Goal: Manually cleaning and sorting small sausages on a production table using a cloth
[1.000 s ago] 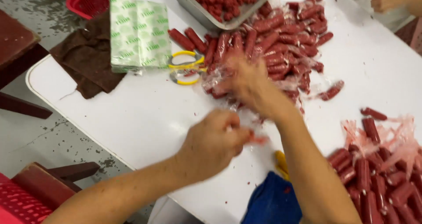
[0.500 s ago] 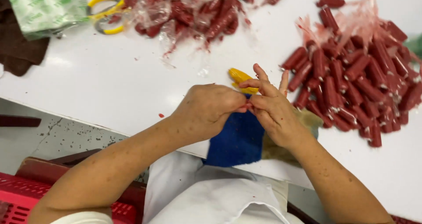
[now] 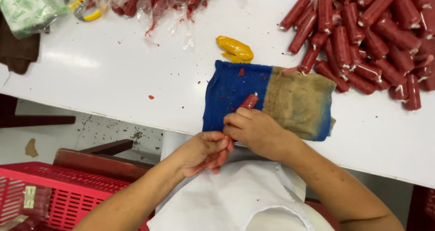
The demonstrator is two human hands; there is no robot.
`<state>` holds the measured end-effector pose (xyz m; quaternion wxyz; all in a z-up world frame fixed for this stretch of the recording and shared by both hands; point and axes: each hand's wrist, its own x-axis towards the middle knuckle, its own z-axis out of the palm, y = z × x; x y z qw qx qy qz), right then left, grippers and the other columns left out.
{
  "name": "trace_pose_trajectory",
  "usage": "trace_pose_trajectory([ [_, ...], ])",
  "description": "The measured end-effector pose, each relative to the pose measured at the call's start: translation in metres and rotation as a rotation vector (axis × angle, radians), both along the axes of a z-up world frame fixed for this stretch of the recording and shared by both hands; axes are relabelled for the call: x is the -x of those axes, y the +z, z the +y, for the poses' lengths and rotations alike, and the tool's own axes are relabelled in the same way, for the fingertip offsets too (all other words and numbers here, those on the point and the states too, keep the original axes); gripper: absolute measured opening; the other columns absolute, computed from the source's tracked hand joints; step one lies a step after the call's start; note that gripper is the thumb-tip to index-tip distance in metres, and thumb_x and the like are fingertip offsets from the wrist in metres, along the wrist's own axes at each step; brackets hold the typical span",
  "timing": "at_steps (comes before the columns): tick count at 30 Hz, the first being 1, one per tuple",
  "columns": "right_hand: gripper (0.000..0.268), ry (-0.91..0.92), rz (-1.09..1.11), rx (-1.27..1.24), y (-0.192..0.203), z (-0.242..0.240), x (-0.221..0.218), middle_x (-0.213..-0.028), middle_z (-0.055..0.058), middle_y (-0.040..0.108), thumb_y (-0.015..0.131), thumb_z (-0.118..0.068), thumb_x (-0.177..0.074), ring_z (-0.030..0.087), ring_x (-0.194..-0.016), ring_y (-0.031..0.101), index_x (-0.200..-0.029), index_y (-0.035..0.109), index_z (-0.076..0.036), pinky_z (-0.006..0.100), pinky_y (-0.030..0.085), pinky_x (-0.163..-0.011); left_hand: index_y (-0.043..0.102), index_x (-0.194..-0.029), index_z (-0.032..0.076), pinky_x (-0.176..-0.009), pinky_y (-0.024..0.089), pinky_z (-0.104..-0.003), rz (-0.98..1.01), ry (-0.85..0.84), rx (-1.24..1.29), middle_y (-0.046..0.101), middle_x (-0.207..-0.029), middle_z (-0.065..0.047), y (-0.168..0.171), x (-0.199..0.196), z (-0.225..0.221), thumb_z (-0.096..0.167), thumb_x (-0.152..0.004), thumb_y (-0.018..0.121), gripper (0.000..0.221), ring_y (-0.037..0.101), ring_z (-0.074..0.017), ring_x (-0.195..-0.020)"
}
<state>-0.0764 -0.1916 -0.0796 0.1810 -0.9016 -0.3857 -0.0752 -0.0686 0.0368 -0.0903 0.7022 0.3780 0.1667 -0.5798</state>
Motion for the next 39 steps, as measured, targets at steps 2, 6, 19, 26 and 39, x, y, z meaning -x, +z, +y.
trace_pose_trajectory([
  [2,0.039,0.214,0.342,-0.331,0.040,-0.012,-0.007,-0.103,0.007,0.060,0.029,-0.025,-0.108,0.029,-0.085,0.054,-0.107,0.065,-0.012,0.041,0.046,-0.075,0.075,-0.091,0.005,-0.037,0.045,-0.023,-0.613,-0.351,-0.134,0.059,-0.049,-0.007,0.005,-0.007,0.009,0.005,-0.098,0.057,0.019,0.057,-0.0166,-0.039],
  [6,0.021,0.284,0.575,-0.534,0.086,-0.026,0.008,-0.109,0.013,0.071,0.054,-0.005,-0.096,0.038,-0.091,0.065,-0.102,0.073,-0.010,0.047,0.055,-0.074,0.071,-0.096,0.020,-0.054,0.056,-0.032,-2.065,-0.515,-0.112,0.066,-0.071,-0.003,0.068,-0.031,0.009,0.018,-0.103,0.049,0.023,0.069,-0.0231,-0.061],
  [19,0.005,-0.667,0.356,-1.613,0.024,0.022,-0.001,-0.102,0.018,0.074,0.071,-0.004,-0.089,0.031,-0.100,0.067,-0.086,0.071,0.000,0.038,0.052,-0.090,0.070,-0.090,0.001,-0.031,0.050,-0.035,-0.303,0.446,0.334,0.052,-0.059,-0.013,0.003,-0.003,-0.096,0.005,-0.099,0.062,0.012,0.036,-0.0138,-0.033],
  [26,0.010,-0.251,0.240,-0.973,0.043,-0.035,-0.001,-0.095,0.008,0.077,0.070,-0.005,-0.090,0.051,-0.144,0.042,-0.087,0.076,-0.012,0.047,0.034,-0.112,0.067,-0.083,-0.001,-0.030,0.049,-0.034,-0.284,0.225,0.292,0.033,-0.046,-0.003,0.057,-0.031,-0.068,0.013,-0.098,0.064,0.021,0.029,-0.0099,-0.035],
  [39,0.023,0.065,0.437,-0.455,0.078,-0.062,-0.027,-0.104,-0.007,0.074,0.068,-0.003,-0.094,0.039,-0.136,0.040,-0.106,0.077,-0.021,0.051,0.046,-0.106,0.044,-0.094,0.012,-0.067,0.047,-0.036,-1.918,-0.355,0.114,0.055,-0.086,-0.001,0.080,-0.081,-0.063,0.047,-0.075,0.085,0.057,0.056,-0.0233,-0.082],
])
